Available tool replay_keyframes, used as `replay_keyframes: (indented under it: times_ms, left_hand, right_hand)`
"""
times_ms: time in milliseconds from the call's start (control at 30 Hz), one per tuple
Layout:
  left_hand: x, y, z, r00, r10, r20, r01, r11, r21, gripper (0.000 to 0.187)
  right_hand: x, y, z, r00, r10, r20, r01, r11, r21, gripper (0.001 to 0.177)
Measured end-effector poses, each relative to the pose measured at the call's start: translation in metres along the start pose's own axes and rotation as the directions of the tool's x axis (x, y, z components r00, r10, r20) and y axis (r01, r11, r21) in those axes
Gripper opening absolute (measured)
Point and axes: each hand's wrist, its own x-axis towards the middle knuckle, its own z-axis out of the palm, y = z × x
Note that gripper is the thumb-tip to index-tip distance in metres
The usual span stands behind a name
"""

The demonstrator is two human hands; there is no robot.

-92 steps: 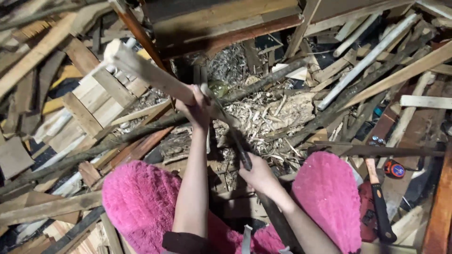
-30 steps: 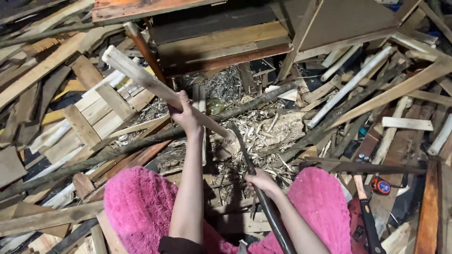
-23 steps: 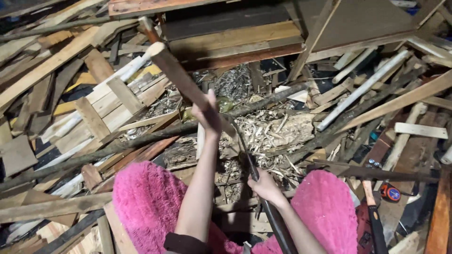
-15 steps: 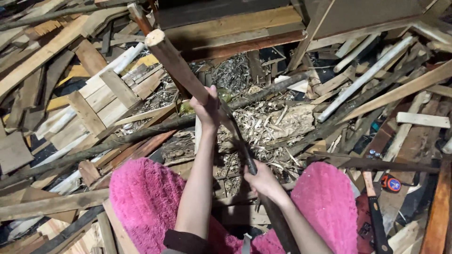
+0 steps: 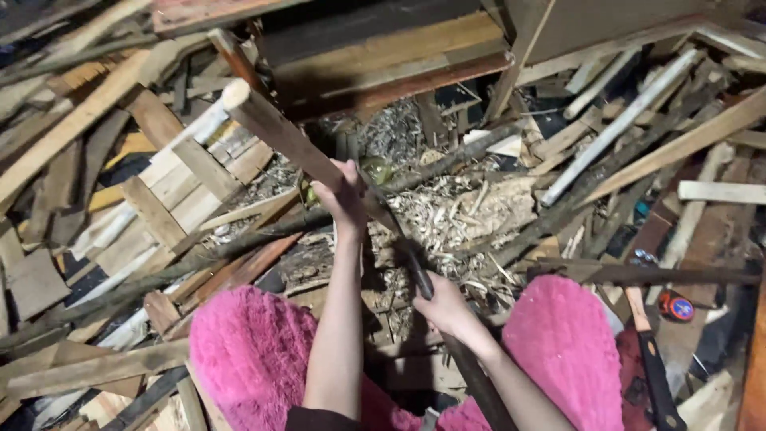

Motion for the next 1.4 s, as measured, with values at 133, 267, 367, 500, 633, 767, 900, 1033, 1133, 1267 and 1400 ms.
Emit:
replay_keyframes:
  times_ms: [133, 267, 367, 500, 633, 767, 900, 1033, 1133, 1267, 1400]
  left_hand:
    - [0.008, -0.010, -0.009, 0.997, 0.035, 0.065, -0.029, 0.994, -0.103, 0.037]
    - [0.009, -0.017, -0.013, 0.988, 0.030, 0.151, -0.007, 0.988, -0.152, 0.032]
    - [0.015, -0.018, -0.021, 0.952, -0.029, 0.306, 0.108, 0.964, -0.245, 0.035]
    - [0.008, -0.020, -0.024, 0.886, -0.081, 0.456, 0.184, 0.965, -0.185, 0.039]
    - [0.015, -0.033, -0.024, 0.893, -0.053, 0.448, 0.173, 0.958, -0.231, 0.039]
    - [0.020, -0.043, -0.016, 0.895, -0.048, 0.443, 0.185, 0.945, -0.271, 0.036]
    - [0.019, -0.034, -0.015, 0.911, -0.037, 0.410, 0.175, 0.936, -0.305, 0.038]
    - [0.013, -0.038, -0.020, 0.929, -0.090, 0.359, 0.209, 0.928, -0.308, 0.036]
    - [0.018, -0.034, -0.021, 0.915, -0.049, 0.401, 0.191, 0.927, -0.322, 0.036]
    - [0.008, -0.020, -0.026, 0.903, -0.062, 0.426, 0.218, 0.920, -0.327, 0.033]
    - [0.036, -0.002, -0.043, 0.884, -0.027, 0.467, 0.304, 0.791, -0.530, 0.033]
  right_hand:
    - [0.071, 0.102, 0.009, 0.995, 0.101, -0.019, -0.102, 0.958, -0.266, 0.034]
    - [0.060, 0.101, 0.006, 0.991, 0.132, -0.014, -0.131, 0.990, 0.054, 0.011]
    - [0.003, 0.013, -0.002, 0.997, 0.039, 0.066, -0.048, 0.989, 0.138, 0.009]
    - [-0.010, -0.007, -0.005, 0.993, -0.063, 0.096, 0.047, 0.986, 0.162, 0.009]
    - [0.057, 0.096, 0.002, 1.000, -0.010, -0.010, 0.010, 1.000, 0.021, 0.009]
    - [0.040, 0.071, -0.007, 0.999, 0.023, 0.044, -0.029, 0.989, 0.146, 0.011]
    - [-0.020, -0.020, -0.010, 0.990, -0.094, 0.108, 0.068, 0.972, 0.224, 0.008]
    - [0.023, 0.049, -0.002, 0.994, -0.068, 0.080, 0.052, 0.981, 0.185, 0.008]
    - [0.087, 0.128, 0.005, 0.990, 0.140, -0.025, -0.142, 0.964, -0.224, 0.027]
    - [0.081, 0.147, 0.009, 0.986, 0.166, -0.028, -0.167, 0.986, -0.025, 0.021]
    - [0.085, 0.135, -0.005, 0.995, 0.099, 0.010, -0.099, 0.995, 0.019, 0.021]
